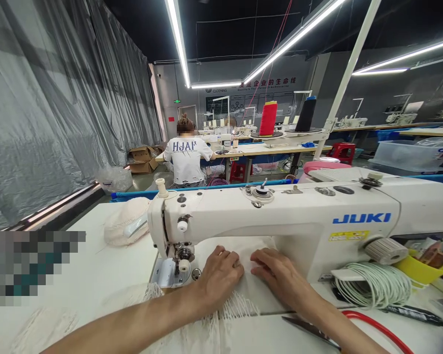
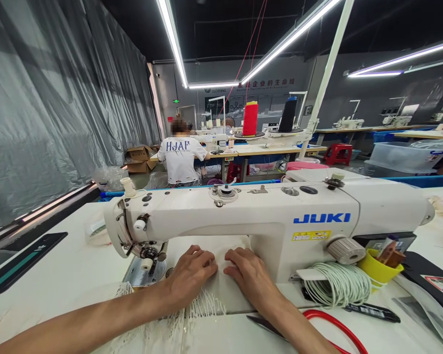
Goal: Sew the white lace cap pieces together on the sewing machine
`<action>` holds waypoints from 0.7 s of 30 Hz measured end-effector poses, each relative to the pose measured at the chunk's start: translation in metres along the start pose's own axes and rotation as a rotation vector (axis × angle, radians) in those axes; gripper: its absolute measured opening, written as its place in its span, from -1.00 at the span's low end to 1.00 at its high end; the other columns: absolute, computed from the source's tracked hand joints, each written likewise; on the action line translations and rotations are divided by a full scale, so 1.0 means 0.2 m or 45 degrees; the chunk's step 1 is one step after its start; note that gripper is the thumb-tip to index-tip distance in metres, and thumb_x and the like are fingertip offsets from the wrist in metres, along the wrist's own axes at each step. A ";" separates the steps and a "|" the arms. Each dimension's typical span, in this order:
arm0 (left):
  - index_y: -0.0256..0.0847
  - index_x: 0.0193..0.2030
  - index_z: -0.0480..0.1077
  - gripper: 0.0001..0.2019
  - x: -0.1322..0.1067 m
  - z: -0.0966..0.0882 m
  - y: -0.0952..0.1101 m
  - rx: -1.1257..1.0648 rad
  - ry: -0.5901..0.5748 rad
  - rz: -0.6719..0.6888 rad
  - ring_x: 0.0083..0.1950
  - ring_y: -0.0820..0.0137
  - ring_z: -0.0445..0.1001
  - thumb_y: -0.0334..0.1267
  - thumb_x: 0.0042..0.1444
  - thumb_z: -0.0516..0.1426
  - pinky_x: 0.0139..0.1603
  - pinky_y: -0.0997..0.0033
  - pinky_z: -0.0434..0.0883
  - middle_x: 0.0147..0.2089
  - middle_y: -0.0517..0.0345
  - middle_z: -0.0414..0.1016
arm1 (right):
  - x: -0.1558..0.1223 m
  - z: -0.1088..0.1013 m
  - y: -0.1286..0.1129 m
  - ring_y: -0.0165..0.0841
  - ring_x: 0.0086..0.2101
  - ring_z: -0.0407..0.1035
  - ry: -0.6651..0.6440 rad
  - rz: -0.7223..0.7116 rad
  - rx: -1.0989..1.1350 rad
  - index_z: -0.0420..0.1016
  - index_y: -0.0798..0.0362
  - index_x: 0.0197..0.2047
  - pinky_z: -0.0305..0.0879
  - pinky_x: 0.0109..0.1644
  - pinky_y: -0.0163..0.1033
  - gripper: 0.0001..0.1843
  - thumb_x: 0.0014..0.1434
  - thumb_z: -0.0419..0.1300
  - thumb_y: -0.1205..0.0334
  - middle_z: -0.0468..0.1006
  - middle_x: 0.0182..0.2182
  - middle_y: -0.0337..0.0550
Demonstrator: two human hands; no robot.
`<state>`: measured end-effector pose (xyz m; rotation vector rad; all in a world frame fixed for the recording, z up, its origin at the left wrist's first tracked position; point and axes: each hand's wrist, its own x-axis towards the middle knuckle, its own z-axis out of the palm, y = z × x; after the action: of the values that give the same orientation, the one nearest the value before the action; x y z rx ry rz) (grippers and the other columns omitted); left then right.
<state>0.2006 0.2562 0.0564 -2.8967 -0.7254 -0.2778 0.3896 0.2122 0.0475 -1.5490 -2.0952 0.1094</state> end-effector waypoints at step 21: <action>-0.24 -0.37 0.33 -0.81 -0.02 0.01 0.00 -0.002 -0.009 0.004 -0.19 0.33 0.31 -0.56 0.08 -0.04 -0.08 0.31 0.20 -0.21 0.10 0.37 | 0.01 0.03 -0.01 -0.29 -0.37 0.35 0.004 -0.049 -0.293 0.30 0.02 -0.43 0.26 -0.34 -0.25 -0.83 0.20 0.00 0.33 0.43 -0.41 -0.13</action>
<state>0.1966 0.2554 0.0537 -2.9012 -0.7223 -0.2674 0.3843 0.2149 0.0442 -1.6352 -2.1967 -0.1532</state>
